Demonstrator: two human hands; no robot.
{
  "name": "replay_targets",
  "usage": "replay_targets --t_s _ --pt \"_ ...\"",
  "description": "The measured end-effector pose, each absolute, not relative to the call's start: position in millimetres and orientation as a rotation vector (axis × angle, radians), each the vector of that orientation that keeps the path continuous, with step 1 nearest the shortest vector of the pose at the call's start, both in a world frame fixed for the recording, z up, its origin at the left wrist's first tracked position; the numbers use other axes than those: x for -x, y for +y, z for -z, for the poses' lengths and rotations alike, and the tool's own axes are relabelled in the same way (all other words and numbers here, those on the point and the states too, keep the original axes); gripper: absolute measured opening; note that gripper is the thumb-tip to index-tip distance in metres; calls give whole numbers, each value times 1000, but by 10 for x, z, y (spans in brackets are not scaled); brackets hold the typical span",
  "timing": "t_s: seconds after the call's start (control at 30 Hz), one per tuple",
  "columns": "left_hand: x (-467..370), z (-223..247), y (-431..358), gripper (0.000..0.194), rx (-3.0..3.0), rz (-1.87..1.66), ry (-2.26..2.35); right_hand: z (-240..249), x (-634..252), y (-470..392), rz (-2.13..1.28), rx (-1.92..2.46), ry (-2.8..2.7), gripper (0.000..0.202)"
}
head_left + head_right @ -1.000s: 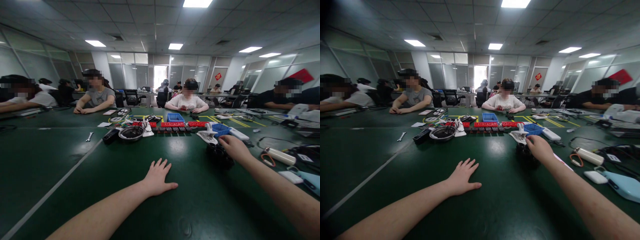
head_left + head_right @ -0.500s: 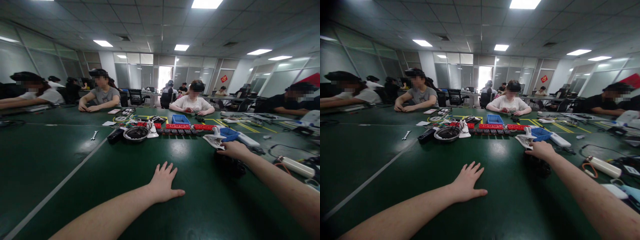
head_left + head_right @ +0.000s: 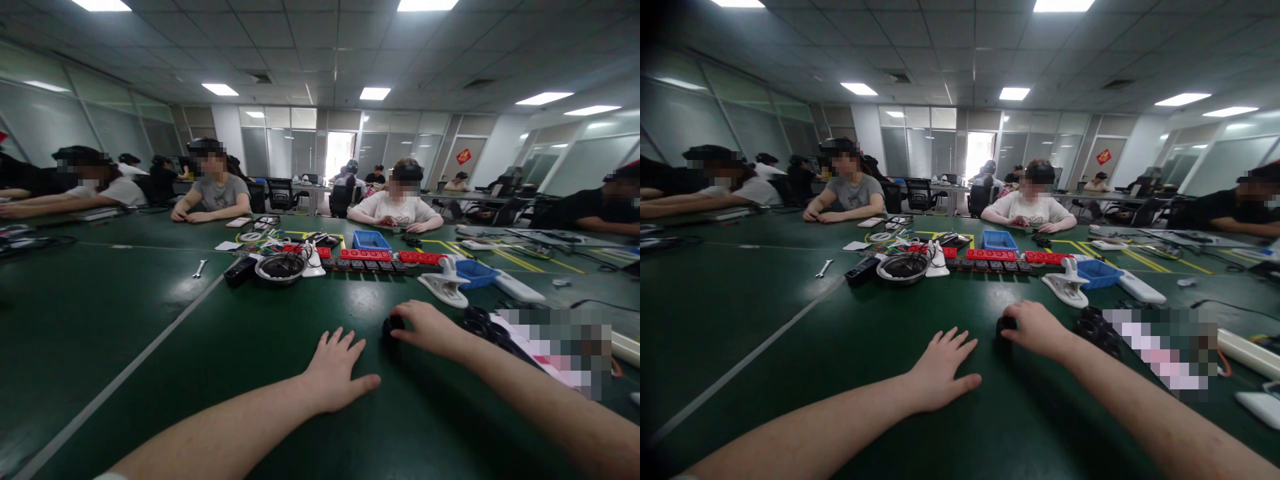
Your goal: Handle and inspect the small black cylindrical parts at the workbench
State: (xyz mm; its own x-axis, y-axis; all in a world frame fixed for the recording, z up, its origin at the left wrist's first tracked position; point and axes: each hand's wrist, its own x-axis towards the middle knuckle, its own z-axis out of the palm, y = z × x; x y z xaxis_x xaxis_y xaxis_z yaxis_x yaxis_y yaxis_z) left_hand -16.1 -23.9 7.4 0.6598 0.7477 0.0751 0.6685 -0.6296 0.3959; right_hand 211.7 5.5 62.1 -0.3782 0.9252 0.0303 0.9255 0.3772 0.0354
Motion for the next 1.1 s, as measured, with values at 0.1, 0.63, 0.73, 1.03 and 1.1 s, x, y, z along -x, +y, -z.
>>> replay_targets --t_s 0.1,0.63,0.73,1.03,1.1 --pt "178 -71 -208 63 -2505 -674 1134 -657 -1843 -328 -182 1491 -2672 34" --pt "156 -94 -103 39 -2212 -903 1084 -290 -2051 -320 -403 1506 -1902 48" --pt "153 -82 -94 36 -2176 -863 1068 -25 -1992 -270 -506 1479 -1872 38" --pt "130 -4 -24 47 -2119 -780 877 123 -2046 -93 -563 1388 -1804 23" --pt "137 -34 -39 55 -2138 -811 819 135 -2078 -52 -677 1422 -1763 23"
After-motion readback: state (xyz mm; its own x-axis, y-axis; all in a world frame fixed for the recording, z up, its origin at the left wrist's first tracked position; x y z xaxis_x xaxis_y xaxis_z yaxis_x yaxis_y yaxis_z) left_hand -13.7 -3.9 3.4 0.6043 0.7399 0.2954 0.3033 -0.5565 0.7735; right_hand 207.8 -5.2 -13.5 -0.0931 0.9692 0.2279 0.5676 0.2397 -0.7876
